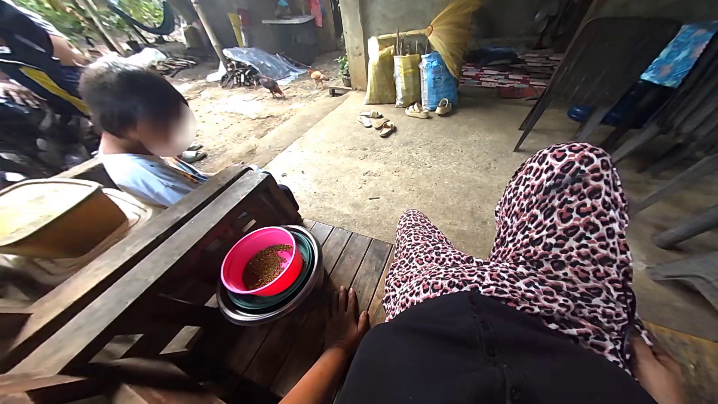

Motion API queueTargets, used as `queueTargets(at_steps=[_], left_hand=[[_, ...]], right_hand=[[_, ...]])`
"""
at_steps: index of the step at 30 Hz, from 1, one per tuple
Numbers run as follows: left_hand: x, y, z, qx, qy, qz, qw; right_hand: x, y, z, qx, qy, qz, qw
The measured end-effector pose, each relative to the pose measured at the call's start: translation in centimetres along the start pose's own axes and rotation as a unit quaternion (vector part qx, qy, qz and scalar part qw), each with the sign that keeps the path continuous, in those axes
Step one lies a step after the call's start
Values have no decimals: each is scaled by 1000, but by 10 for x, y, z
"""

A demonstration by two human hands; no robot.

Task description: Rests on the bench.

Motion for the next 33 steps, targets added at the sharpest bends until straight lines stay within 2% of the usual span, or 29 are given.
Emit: queueTargets(at_steps=[2, 9, 22, 28, 31, 33], left_hand=[[-1, -11, -5, -2, -9, 34, 999], [-1, -13, -6, -3, -15, 48, 999], [-1, -14, -7, 1, -9, 41, 999], [0, -4, -2, -7, 1, 7, 1000], [3, 25, 10, -17, 28, -84, 996], [3, 24, 10, -17, 30, -79, 996]], right_hand=[[0, 0, -1, -1, 0, -1, 1000], [-1, -1, -1, 6, -6, 2, 1000], [-3, 0, -5, -13, -10, 0, 1000], [-4, 1, -6, -11, -6, 0, 1000], [-4, 0, -6, 0, 0, 1, 1000], [-5, 0, -7, -1, 2, 0, 1000]])
Point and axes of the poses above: each hand's wrist, its own x-axis towards the middle knuckle, its own y-axis out of the back of the hand, z = x × y, the point moved 3 cm from there along x, towards the middle knuckle, and after that the axes turned 9 degrees about z, right-handed, at the moved point
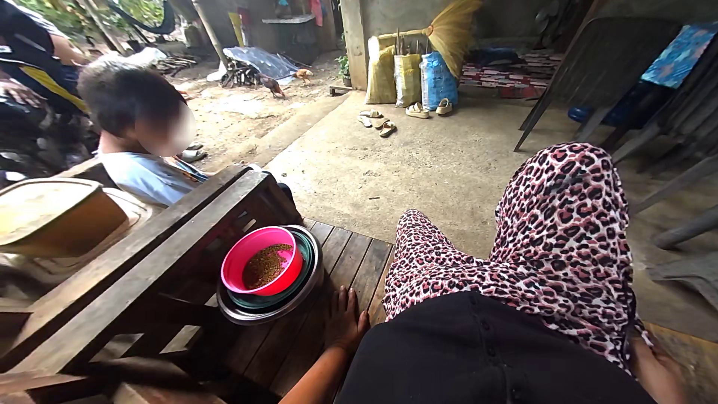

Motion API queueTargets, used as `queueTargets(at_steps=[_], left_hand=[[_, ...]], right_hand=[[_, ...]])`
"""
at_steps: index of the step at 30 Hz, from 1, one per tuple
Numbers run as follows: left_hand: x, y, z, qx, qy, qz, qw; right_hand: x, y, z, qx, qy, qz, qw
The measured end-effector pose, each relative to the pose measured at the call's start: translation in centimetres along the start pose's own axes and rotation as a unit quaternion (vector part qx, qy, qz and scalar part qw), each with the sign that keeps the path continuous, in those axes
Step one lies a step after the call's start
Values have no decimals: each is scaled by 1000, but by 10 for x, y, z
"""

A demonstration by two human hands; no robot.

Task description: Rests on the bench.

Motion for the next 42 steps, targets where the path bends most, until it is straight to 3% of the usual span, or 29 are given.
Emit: queueTargets(at_steps=[9, 13, 14, 17, 24, 26, 29, 42], left_hand=[[0, -1, 0, 0, 0, -3, 1000], [3, -34, -16, 16, -35, 107, 994], [3, -34, -16, 16, -37, 109, 993], [0, -8, -4, 7, -11, 14, 1000], [0, -1, 0, 0, -3, 2, 1000], [0, -4, -2, 4, -8, 10, 1000], [2, -29, -14, 19, -35, 94, 995], [2, -30, -14, 15, -38, 103, 994]], right_hand=[[1, 0, 1, -7, -5, -1, 1000], [1, 0, 2, 1, -9, 0, 1000], [2, -1, 2, 2, -10, 0, 1000], [2, -1, 3, 7, -8, 1, 1000], [3, -1, 4, 18, 4, -1, 1000], [3, -1, 4, 10, 2, -3, 1000], [4, -1, 6, -3, -2, -3, 1000], [6, -1, 10, 11, -2, 2, 1000]])
Point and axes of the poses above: each hand's wrist, its own x-axis towards the middle knuckle, its own y-axis out of the back of the hand, z = x × y, the point moved 3 cm from there along x, towards the middle knuckle, and after that the axes turned 9 degrees about z, right-handed, at the moved point
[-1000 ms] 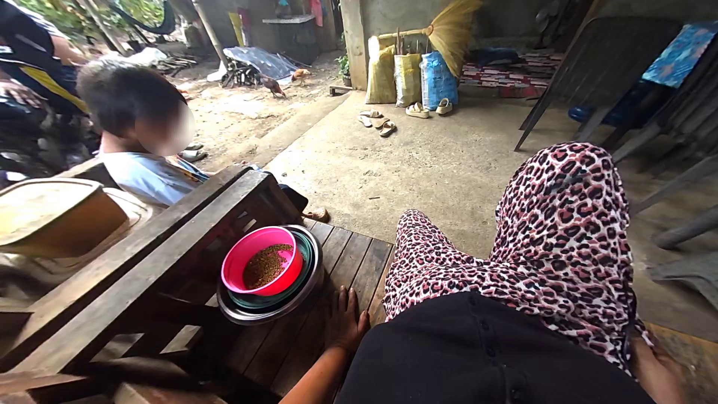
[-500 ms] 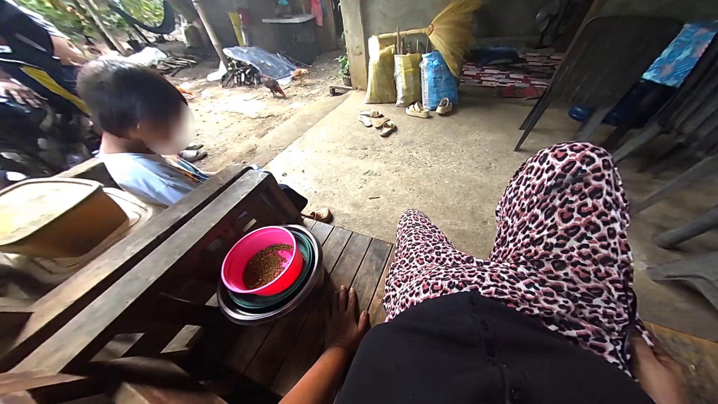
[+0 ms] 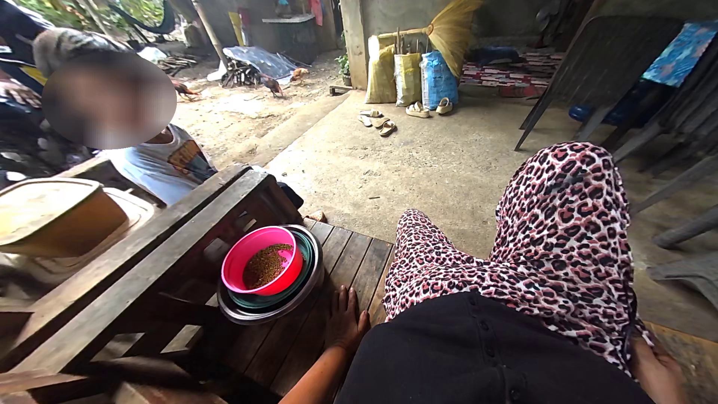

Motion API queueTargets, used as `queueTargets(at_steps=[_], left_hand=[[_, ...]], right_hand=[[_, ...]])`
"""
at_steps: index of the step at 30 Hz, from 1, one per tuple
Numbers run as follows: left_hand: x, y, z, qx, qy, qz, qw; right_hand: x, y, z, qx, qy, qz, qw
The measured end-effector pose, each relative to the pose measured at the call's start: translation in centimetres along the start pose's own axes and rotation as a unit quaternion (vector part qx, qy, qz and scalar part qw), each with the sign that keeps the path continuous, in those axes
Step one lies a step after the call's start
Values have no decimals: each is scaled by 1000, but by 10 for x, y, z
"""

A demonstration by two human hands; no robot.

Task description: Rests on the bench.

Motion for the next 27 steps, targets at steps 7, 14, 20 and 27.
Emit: queueTargets(at_steps=[7, 14, 20, 27], left_hand=[[5, 26, 12, -11, 31, -96, 995], [0, -7, -3, -6, -2, 10, 1000], [1, -3, -1, -6, 2, -3, 1000], [0, -4, -1, 3, 1, 2, 1000]], right_hand=[[-1, 0, -2, -6, -2, 1, 1000], [-2, 0, -4, -1, 0, 2, 1000], [-5, 0, -9, -8, 0, 0, 1000], [-5, 0, -8, 0, -2, 3, 1000]])
Point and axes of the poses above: each hand's wrist, its own x-axis towards the middle knuckle, its own y-axis out of the back of the hand, z = x × y, the point moved 3 cm from there along x, towards the middle knuckle, and after that the axes turned 9 degrees about z, right-handed, at the moved point
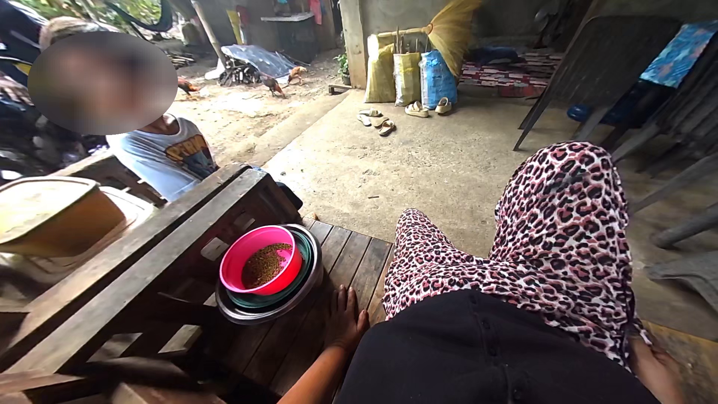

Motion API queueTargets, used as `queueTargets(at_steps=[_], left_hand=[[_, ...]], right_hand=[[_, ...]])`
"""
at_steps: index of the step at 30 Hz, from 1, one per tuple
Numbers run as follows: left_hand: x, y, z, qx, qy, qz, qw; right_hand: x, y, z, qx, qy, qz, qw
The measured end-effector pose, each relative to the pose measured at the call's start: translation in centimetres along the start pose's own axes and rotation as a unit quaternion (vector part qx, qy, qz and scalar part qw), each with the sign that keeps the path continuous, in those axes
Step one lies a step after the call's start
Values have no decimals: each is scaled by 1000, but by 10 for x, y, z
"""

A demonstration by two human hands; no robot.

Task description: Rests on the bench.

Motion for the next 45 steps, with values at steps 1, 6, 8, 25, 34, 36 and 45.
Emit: queueTargets(at_steps=[1, 6, 8, 25, 34, 36, 45], left_hand=[[0, 1, 0, -3, 1, -2, 1000], [1, 4, 1, -10, 6, -14, 1000], [1, 1, 0, -5, 3, -9, 1000], [0, 4, 1, -8, 6, -13, 1000], [0, 0, 0, -5, 2, -2, 1000], [1, 8, 3, 2, 6, -34, 999], [-1, -8, -4, 0, -8, 17, 1000]], right_hand=[[-1, 0, -1, -5, -2, 0, 1000], [-1, -1, -2, 3, -2, -1, 1000], [-1, -1, -2, 3, -4, 0, 1000], [1, 0, 2, -17, -2, -7, 1000], [4, 0, 6, -6, -5, -3, 1000], [4, 0, 7, -4, -8, -1, 1000], [3, 0, 5, -8, -11, -2, 1000]])
Point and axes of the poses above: each hand's wrist, its own x-axis towards the middle knuckle, its own y-axis out of the back of the hand, z = x × y, the point moved 3 cm from there along x, towards the middle knuckle, and after that the axes turned 9 degrees about z, right-handed, at the moved point
